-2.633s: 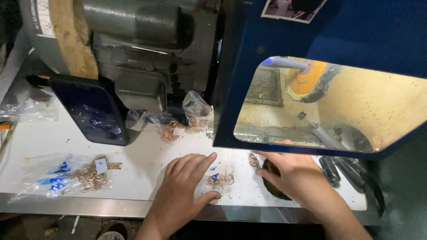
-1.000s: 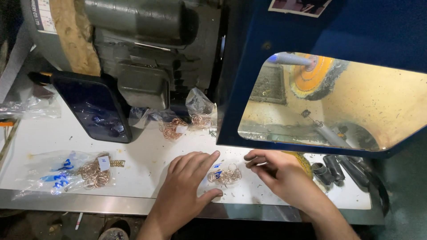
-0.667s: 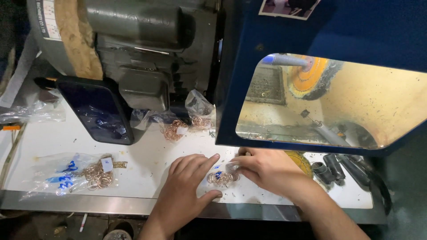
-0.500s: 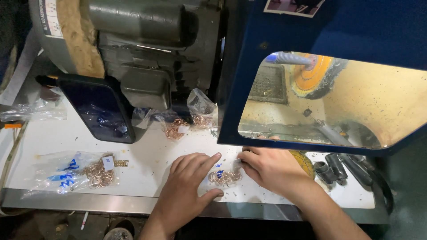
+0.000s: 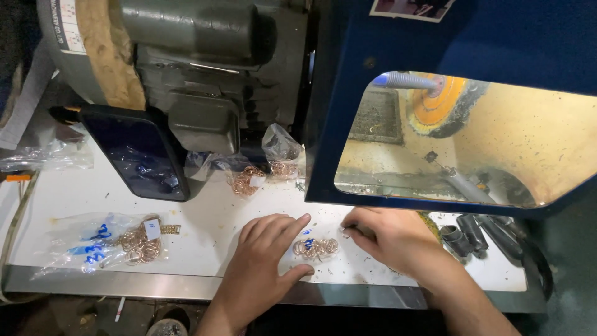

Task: Polishing small jewelry rings and components using a handheld rotary tool and a bench-mounted polishing wheel.

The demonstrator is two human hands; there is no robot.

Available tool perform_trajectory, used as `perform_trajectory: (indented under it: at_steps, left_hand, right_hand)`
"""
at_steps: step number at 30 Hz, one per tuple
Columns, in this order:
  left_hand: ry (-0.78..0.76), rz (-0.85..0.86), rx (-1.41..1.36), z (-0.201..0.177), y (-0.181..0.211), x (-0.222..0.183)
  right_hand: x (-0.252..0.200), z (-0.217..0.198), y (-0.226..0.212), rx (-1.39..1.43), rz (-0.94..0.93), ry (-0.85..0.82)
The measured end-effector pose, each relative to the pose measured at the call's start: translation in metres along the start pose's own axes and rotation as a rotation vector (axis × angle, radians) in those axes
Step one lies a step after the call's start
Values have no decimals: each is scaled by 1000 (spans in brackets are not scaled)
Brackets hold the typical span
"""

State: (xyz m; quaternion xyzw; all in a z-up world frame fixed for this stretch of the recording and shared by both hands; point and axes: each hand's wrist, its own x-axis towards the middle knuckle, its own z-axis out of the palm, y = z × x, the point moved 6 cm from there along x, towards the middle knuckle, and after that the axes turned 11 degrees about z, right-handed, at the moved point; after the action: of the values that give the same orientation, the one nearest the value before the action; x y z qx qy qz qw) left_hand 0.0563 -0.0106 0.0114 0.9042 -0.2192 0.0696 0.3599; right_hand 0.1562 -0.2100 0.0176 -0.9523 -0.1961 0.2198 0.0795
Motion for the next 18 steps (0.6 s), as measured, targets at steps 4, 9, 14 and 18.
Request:
perform_trajectory:
  at_steps: [4, 9, 14, 18]
  left_hand:
    - [-5, 12, -4, 0, 0, 0]
    - [15, 18, 20, 0, 1, 1]
    - [1, -1, 17, -1, 0, -1]
    - [13, 11, 18, -2, 1, -1]
  right_hand:
    - [-16, -18, -13, 237, 97, 94]
    - [-16, -10, -23, 495, 127, 37]
    - [-25, -11, -25, 630, -75, -1]
    - [-23, 2, -22, 536, -132, 101]
